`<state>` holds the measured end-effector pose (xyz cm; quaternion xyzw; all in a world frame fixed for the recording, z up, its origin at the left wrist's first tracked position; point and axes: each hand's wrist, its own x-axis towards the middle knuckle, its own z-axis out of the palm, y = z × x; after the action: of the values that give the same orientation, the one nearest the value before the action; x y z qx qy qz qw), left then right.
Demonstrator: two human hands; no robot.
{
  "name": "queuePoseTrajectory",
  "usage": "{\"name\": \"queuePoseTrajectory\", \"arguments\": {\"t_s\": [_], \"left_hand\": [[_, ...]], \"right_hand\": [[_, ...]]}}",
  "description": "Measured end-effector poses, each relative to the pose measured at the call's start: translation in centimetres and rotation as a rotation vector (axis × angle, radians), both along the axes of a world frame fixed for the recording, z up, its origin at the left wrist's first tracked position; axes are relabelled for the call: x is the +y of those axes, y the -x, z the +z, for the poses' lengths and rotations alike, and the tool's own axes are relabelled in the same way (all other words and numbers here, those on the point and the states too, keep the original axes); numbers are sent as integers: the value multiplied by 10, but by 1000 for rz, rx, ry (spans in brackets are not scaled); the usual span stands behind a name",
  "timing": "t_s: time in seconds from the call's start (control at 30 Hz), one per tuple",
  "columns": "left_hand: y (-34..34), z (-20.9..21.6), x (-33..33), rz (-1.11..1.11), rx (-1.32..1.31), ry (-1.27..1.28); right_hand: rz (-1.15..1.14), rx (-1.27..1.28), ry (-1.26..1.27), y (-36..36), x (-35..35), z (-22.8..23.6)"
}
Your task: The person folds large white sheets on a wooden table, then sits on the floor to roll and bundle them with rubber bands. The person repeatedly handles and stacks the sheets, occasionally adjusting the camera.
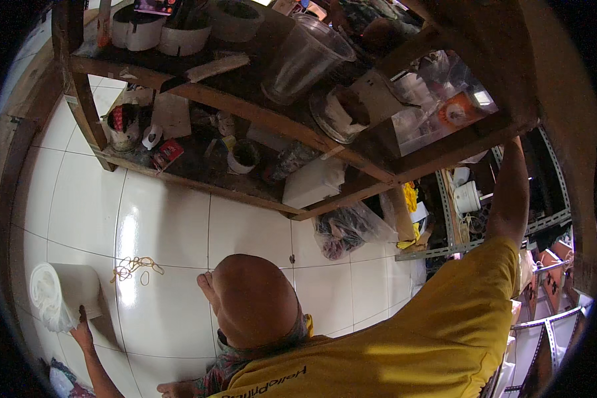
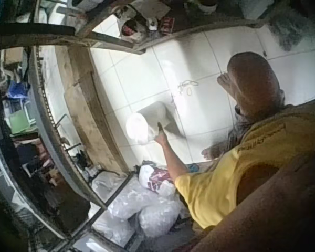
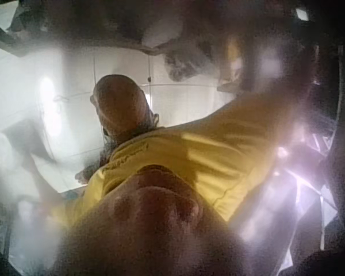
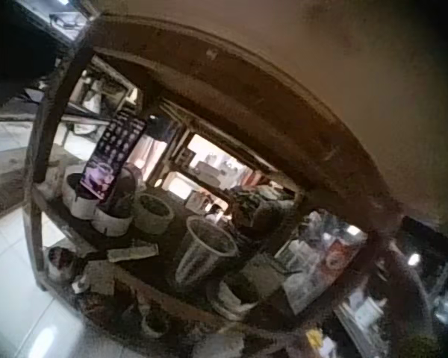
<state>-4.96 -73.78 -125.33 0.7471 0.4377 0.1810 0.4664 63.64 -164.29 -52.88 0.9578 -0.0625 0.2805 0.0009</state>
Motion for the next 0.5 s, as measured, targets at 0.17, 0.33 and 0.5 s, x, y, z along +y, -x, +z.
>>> {"name": "queuePoseTrajectory", "arguments": {"t_s": [0.17, 0.33, 0.5], "left_hand": [[28, -38, 7, -316, 429, -490], [-1, 9, -20, -100, 113, -92], [-32, 59, -45, -150, 225, -393]], "right_hand": [[45, -105, 148, 1, -22, -15], [-208, -503, 515, 108, -103, -31], [-600, 54, 504, 198, -127, -266]]}}
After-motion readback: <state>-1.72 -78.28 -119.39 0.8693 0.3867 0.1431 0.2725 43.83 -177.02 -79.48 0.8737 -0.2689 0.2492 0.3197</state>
